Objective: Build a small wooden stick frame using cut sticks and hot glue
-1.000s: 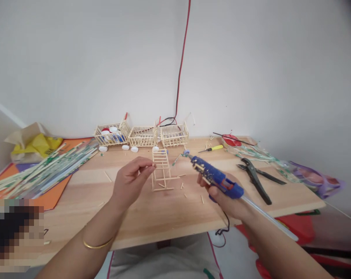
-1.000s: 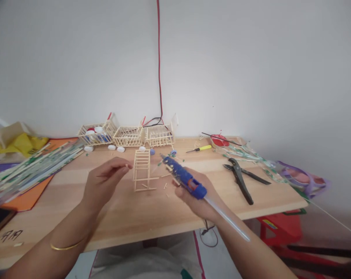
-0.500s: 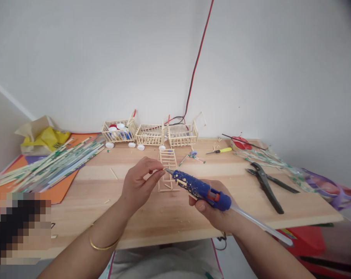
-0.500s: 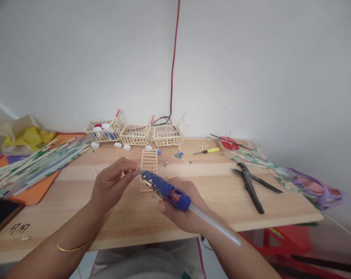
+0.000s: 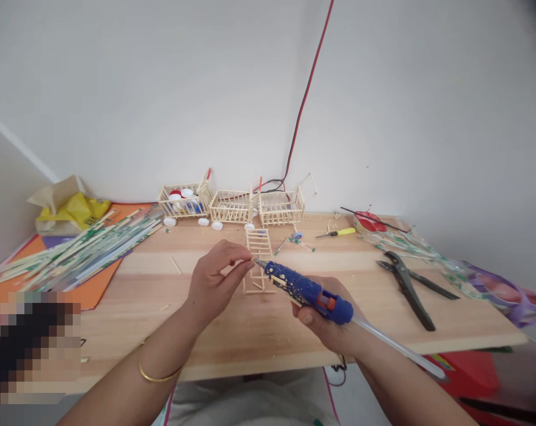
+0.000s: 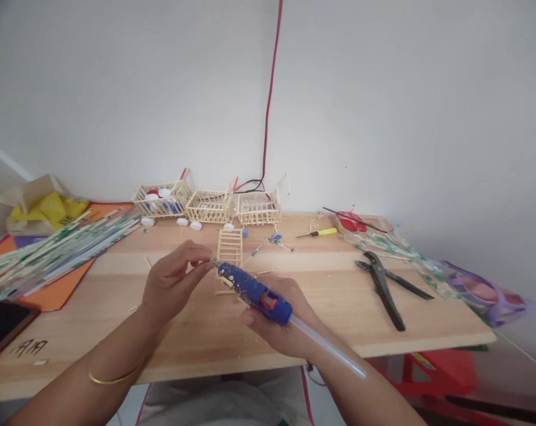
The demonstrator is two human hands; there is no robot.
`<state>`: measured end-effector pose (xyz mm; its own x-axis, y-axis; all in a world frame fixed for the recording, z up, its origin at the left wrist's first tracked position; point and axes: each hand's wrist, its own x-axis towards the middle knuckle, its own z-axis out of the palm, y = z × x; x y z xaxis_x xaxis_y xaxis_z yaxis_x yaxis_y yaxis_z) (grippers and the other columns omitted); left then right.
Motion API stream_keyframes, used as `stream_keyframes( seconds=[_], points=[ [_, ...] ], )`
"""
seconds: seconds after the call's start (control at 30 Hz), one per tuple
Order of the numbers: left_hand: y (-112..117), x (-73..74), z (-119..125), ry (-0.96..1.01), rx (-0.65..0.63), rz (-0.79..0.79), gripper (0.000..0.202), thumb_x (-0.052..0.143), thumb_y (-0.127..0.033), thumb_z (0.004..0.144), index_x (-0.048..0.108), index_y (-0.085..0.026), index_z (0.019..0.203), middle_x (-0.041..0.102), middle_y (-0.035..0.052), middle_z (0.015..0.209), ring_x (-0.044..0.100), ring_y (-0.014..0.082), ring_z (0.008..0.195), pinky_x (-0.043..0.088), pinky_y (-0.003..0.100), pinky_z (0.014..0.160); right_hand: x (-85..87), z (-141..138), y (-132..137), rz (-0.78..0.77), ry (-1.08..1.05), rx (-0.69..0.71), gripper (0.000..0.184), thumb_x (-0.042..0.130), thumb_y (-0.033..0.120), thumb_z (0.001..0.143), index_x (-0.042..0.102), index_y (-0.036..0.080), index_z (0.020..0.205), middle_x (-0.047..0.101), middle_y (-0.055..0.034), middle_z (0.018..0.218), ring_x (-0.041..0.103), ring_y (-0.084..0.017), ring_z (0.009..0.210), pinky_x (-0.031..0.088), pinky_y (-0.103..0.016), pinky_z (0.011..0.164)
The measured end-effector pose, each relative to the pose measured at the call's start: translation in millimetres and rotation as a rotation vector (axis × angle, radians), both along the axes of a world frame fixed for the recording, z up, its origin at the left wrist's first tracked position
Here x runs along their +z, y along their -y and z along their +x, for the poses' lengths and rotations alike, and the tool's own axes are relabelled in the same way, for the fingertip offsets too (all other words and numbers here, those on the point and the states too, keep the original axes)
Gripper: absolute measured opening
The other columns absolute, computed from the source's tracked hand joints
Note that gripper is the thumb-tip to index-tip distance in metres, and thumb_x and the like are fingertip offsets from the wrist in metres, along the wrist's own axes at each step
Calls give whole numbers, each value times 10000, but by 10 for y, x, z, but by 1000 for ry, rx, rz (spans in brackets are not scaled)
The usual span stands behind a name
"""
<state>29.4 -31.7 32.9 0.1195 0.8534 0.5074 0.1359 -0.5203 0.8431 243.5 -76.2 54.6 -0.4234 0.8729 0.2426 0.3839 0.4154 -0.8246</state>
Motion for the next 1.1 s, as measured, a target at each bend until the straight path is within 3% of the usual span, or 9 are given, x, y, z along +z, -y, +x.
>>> stream_keyframes(
  seconds=[0.63, 0.73, 0.87, 0.93, 1.1],
  points=[
    [-2, -6, -10, -24, -8, 17, 70, 644, -219, 770, 697, -225, 815, 645, 53, 798, 544, 176, 763, 422, 316, 721, 12, -4, -3, 41, 32, 10, 484, 454, 597, 824, 427, 178, 583, 402, 21, 564, 360, -94, 521, 265, -233, 476],
    [-22, -21, -8, 122, -25, -84, 44, 691, -236, 726, 705, -211, 759, 636, 51, 813, 547, 173, 791, 420, 305, 732, -3, 19, -12, 40, 70, -45, 449, 485, 562, 822, 436, 179, 594, 405, 29, 557, 364, -89, 512, 271, -226, 472],
    [-87, -58, -14, 518, -86, -394, 113, 758, -252, 649, 690, -195, 719, 623, 14, 752, 527, 119, 700, 415, 258, 668, -51, 59, -23, 43, 71, -109, 426, 499, 543, 821, 464, 180, 603, 433, 23, 548, 390, -97, 506, 293, -232, 473],
    [-117, -61, -19, 654, -130, -518, 144, 770, -259, 635, 675, -175, 702, 613, 5, 722, 500, 91, 638, 399, 232, 617, -73, 62, -19, 56, 31, -89, 421, 494, 557, 819, 494, 180, 633, 485, 4, 579, 434, -110, 525, 322, -241, 489],
    [-141, -45, -34, 779, -273, -623, 160, 726, -247, 704, 624, -135, 653, 509, -18, 605, 406, 58, 551, 344, 194, 530, -80, -22, 8, 96, 2, 6, 472, 485, 628, 789, 525, 180, 648, 539, -28, 612, 488, -134, 558, 353, -255, 526]
  ],
)
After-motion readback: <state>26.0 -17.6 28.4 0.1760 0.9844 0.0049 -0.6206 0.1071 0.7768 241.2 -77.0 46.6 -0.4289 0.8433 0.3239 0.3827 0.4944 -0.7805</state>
